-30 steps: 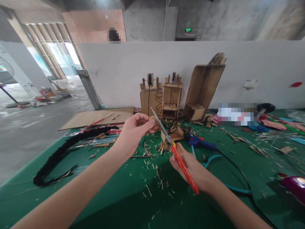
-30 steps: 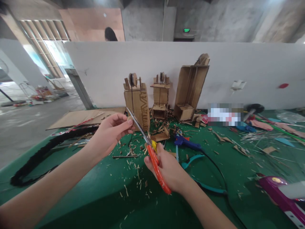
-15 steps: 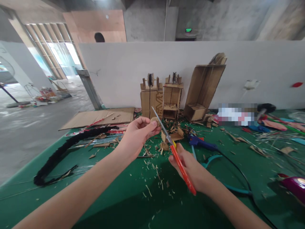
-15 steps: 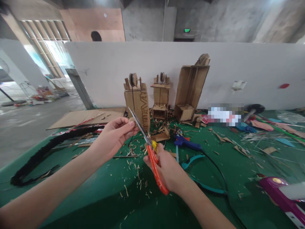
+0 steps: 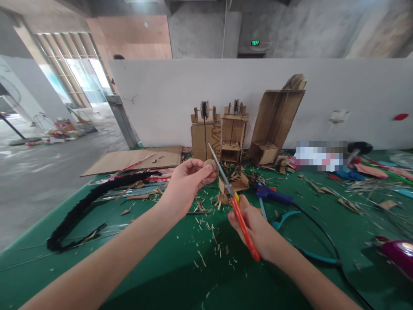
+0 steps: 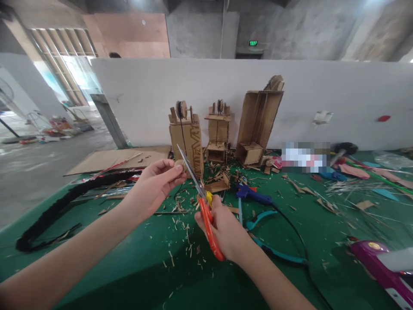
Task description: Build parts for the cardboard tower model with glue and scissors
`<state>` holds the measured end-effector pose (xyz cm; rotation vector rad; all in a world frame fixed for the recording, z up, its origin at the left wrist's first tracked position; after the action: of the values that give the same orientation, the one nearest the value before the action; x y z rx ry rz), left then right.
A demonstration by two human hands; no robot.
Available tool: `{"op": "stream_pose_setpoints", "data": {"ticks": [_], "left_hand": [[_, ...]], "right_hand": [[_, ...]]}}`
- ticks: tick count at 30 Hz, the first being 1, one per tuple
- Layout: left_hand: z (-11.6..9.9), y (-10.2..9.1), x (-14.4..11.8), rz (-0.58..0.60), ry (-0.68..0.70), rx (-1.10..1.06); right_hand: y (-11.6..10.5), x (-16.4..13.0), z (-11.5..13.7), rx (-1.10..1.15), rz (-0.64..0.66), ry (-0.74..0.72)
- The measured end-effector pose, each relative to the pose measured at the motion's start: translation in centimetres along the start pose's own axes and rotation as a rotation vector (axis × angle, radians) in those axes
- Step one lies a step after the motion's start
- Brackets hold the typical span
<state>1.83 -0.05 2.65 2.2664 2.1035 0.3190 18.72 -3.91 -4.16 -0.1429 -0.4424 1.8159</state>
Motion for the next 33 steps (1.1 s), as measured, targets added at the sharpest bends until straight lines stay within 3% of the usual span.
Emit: {"op": "stream_pose_setpoints", "data": {"ticks": [11, 26, 33], "left_hand": [[-0.1, -0.3, 0.2, -0.051, 0.110, 0.132], [0.0, -0.3, 0.2, -0.010, 0.115, 0.185], [-0.3, -0.3, 0.1, -0.006, 0.108, 0.176]], "right_hand": [[-0.5, -0.2, 0.5, -0.005, 0.092, 0.043], [-0.7, -0.2, 1.0, -0.048, 0.063, 0.073], [-1.0, -0.1, 1.1, -0.187, 0.000, 0.067]]}}
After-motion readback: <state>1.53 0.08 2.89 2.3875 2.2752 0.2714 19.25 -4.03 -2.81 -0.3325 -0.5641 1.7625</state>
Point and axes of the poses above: each hand's wrist, its own x-axis towards the middle knuckle, its own y-axis out of the palm, z = x × y, the point moved 1 cm from there along x, towards the middle knuckle, and after that the axes turned 15 degrees about x, right-handed, at the moved point
